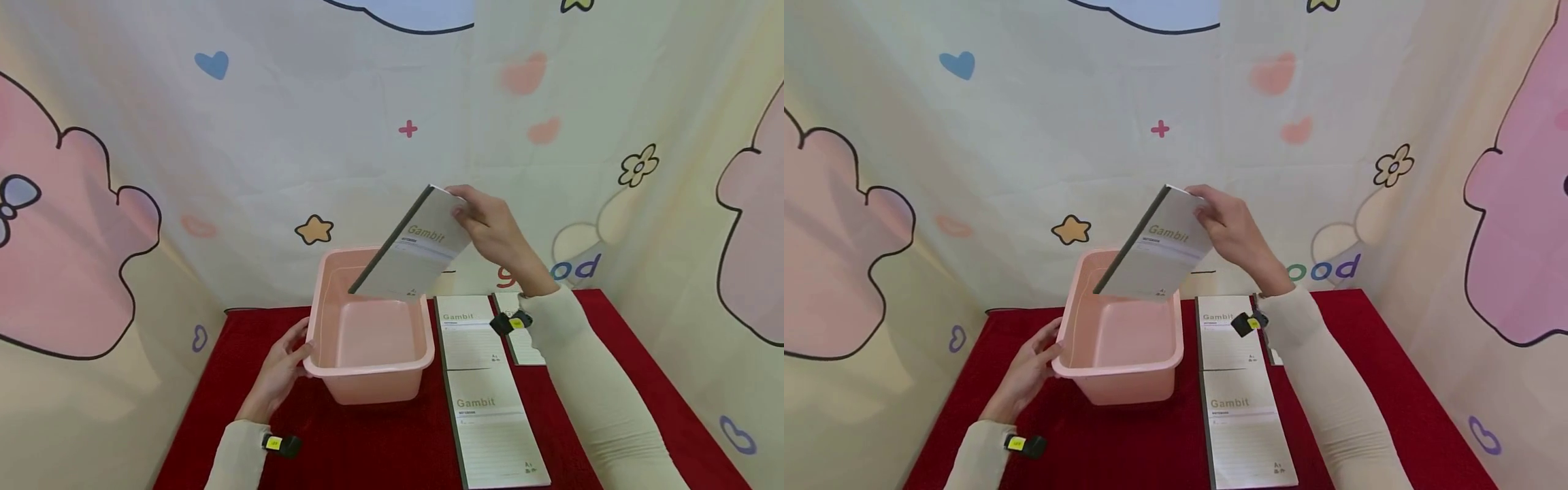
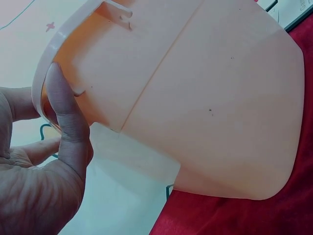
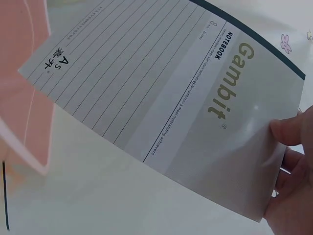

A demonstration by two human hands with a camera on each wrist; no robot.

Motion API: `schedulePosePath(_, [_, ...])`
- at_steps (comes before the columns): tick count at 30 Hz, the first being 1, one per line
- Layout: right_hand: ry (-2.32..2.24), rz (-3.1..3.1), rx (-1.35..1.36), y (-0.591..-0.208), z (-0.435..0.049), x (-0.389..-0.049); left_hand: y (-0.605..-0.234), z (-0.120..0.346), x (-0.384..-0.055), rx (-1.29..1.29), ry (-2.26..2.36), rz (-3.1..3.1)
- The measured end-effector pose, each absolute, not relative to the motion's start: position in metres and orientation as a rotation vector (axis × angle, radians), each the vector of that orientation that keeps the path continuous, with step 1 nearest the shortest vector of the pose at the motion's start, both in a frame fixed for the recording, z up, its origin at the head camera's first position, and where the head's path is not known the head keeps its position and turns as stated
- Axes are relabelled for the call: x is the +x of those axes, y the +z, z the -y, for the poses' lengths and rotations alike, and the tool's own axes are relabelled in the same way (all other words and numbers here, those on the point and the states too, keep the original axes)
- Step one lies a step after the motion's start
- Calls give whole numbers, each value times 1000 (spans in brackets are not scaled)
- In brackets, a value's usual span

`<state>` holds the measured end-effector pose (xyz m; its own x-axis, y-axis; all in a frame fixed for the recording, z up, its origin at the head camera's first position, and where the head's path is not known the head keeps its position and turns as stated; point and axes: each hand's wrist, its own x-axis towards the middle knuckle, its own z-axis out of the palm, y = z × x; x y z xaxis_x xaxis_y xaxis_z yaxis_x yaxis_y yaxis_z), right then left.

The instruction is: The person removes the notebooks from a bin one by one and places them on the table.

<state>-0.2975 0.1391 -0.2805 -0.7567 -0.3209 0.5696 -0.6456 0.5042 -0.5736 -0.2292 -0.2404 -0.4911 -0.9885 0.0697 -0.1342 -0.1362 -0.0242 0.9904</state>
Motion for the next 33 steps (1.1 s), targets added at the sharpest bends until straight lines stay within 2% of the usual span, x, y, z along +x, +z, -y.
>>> schedulePosePath(8, [999,2387,645,-295,-198,-266,-492,240,-228,-74,2153,-2070])
schedulePosePath(16, [675,2435,676,-320,-250,-241,-490,240,-230,-47,2155,-2085])
schedulePosePath(26, [424,2733,698,-363,-294,-225,-489,241,-227,-55,2148,-2072])
schedulePosePath(33, [504,3098,702,-401,-314,-222,-491,240,-229,-26,2169,-2060])
